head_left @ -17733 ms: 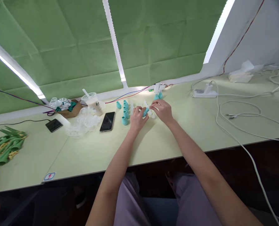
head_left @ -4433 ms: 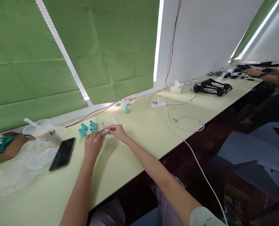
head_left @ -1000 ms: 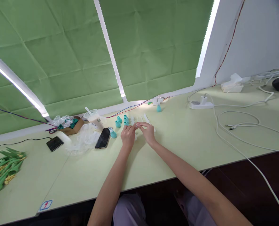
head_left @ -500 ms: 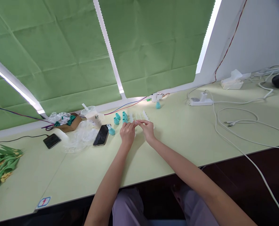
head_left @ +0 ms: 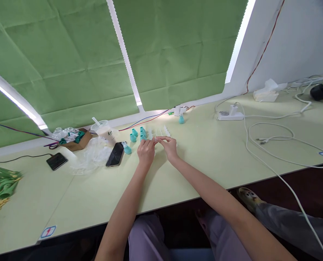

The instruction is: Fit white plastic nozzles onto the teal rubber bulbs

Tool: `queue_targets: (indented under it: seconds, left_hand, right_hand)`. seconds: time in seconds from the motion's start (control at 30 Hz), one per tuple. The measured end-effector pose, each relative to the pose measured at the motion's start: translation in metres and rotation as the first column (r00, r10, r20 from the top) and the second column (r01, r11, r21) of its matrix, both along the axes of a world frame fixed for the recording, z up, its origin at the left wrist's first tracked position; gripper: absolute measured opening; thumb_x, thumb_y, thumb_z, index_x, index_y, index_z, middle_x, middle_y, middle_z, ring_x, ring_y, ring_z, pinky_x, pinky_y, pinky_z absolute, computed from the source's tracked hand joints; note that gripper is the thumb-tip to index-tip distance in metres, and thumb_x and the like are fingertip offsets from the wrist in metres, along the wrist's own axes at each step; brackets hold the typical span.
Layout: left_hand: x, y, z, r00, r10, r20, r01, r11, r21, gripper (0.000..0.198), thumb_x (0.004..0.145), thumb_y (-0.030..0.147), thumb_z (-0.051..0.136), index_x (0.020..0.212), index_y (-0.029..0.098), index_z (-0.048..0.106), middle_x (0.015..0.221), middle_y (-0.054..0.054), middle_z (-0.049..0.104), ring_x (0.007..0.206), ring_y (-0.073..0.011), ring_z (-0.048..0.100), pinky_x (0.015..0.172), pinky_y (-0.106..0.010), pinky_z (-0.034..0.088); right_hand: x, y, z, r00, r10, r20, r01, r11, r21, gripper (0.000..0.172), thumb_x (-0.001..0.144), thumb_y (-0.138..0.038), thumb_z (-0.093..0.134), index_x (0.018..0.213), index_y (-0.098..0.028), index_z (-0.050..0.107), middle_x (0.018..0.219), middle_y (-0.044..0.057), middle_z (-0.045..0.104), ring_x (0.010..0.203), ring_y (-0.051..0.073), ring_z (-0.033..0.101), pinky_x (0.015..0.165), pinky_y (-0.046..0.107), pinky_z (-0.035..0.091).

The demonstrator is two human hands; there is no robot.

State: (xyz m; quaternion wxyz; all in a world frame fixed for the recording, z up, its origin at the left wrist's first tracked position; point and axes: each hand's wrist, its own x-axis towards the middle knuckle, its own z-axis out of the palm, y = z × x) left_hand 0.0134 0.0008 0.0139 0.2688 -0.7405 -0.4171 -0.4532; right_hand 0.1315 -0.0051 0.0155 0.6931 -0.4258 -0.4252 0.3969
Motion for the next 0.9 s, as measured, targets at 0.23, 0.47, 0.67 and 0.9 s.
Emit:
queue_targets:
  seconds: [0.23,0.47,0.67,0.9]
  left_hand:
    - [-0.0011,0.0017,0.0000,1.000,0.021,0.009,-0.021,1.000,0.011,0.023,0.090,0.030,0.048,0.090,0.021,0.069,0.063,-0.002,0.064,0.061,-0.0154,0.054,0.056,-0.028,0.035]
    - [-0.0014,0.0023,-0.0026,1.000,0.011,-0.005,-0.011,1.000,-0.004,0.023,0.090,0.029,0.047,0.093,0.022,0.069,0.062,-0.002,0.064,0.062,-0.0156,0.054,0.056,-0.029,0.036]
    - [-0.0009,0.0024,-0.0023,1.000,0.011,0.001,-0.011,1.000,-0.008,0.023,0.090,0.029,0.047,0.091,0.021,0.069,0.062,-0.003,0.063,0.063,-0.0160,0.053,0.056,-0.029,0.035]
    - [-0.0011,0.0038,-0.0019,1.000,0.001,0.008,-0.001,0.999,-0.044,0.023,0.091,0.031,0.046,0.089,0.023,0.068,0.060,-0.002,0.062,0.061,-0.0151,0.052,0.056,-0.029,0.035]
  right_hand:
    - [-0.0020,-0.0048,0.0026,0.996,0.023,0.085,-0.033,0.993,0.115,0.020,0.072,-0.040,0.066,0.082,-0.025,0.073,0.101,0.002,0.071,0.101,0.021,0.062,0.096,0.034,0.043]
    - [-0.0047,-0.0061,0.0009,0.997,-0.035,0.070,0.029,0.997,0.073,0.016,0.070,-0.038,0.067,0.074,-0.024,0.073,0.088,0.002,0.073,0.093,0.021,0.065,0.092,0.035,0.045]
    - [-0.0035,-0.0036,0.0014,1.000,-0.009,-0.002,0.009,1.000,0.009,0.015,0.065,-0.036,0.071,0.071,-0.022,0.073,0.083,0.003,0.073,0.089,0.022,0.066,0.091,0.035,0.046]
    - [-0.0014,0.0032,-0.0023,1.000,0.002,-0.014,-0.002,1.000,0.014,0.016,0.062,-0.038,0.072,0.068,-0.023,0.073,0.079,0.002,0.073,0.087,0.022,0.067,0.090,0.035,0.047]
